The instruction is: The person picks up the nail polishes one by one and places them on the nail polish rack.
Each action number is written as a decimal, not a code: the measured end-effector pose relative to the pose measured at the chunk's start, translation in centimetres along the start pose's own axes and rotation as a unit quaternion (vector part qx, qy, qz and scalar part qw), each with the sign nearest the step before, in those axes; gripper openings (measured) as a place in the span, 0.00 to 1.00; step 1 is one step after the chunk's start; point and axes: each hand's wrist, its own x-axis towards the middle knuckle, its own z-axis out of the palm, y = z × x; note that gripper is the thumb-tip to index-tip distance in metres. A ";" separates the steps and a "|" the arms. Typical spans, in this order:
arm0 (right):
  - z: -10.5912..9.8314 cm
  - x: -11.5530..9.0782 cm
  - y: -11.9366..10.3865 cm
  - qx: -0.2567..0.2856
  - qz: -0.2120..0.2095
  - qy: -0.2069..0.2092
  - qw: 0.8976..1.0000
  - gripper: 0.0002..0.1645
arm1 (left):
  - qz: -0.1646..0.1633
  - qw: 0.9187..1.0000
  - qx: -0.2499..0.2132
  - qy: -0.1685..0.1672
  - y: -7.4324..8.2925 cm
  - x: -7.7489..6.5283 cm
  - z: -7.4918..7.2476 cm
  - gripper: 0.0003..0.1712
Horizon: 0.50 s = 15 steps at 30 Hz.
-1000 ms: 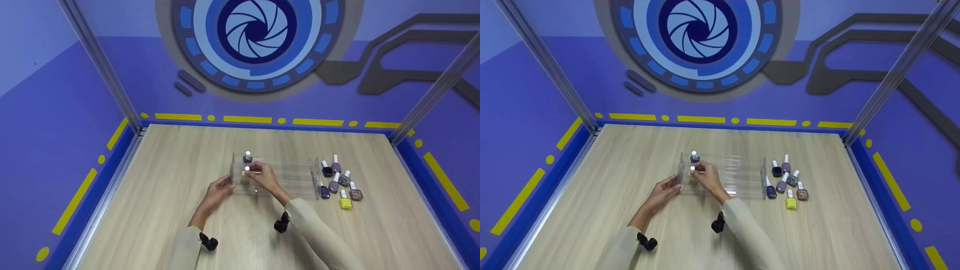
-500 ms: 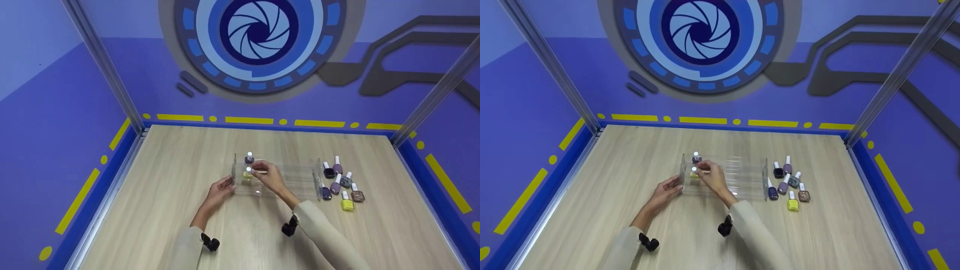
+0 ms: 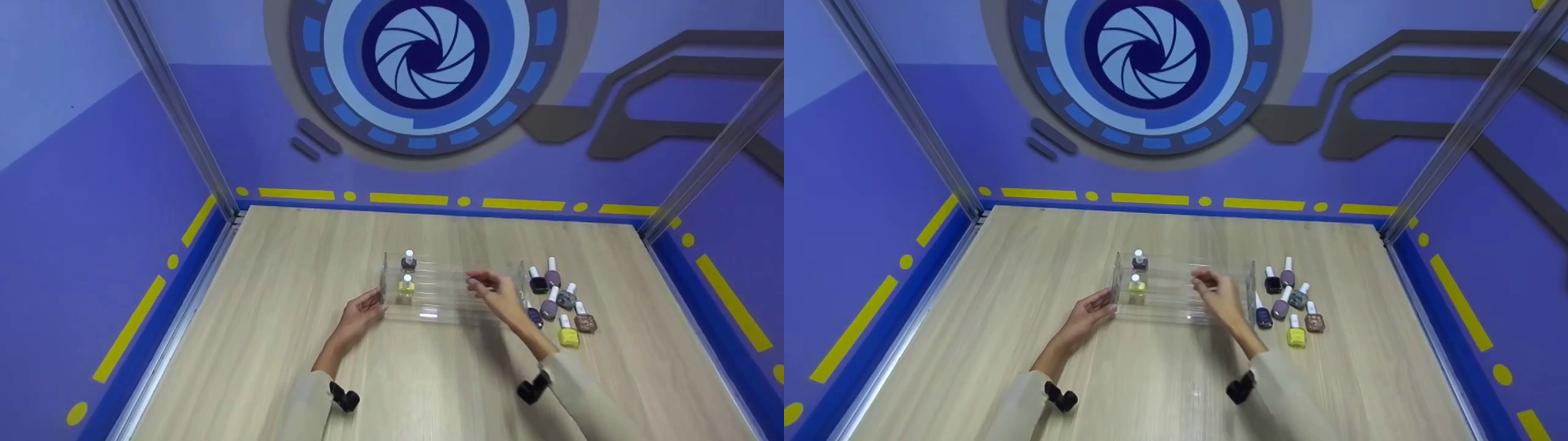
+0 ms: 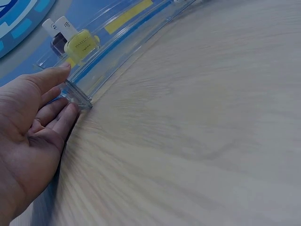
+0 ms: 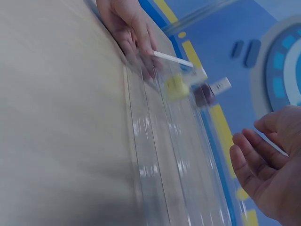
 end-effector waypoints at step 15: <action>-9.9 -3.2 3.8 0.037 0.084 0.076 0.993 0.17 | 0.005 1.000 -0.003 0.006 0.0 0.0 0.0 0.37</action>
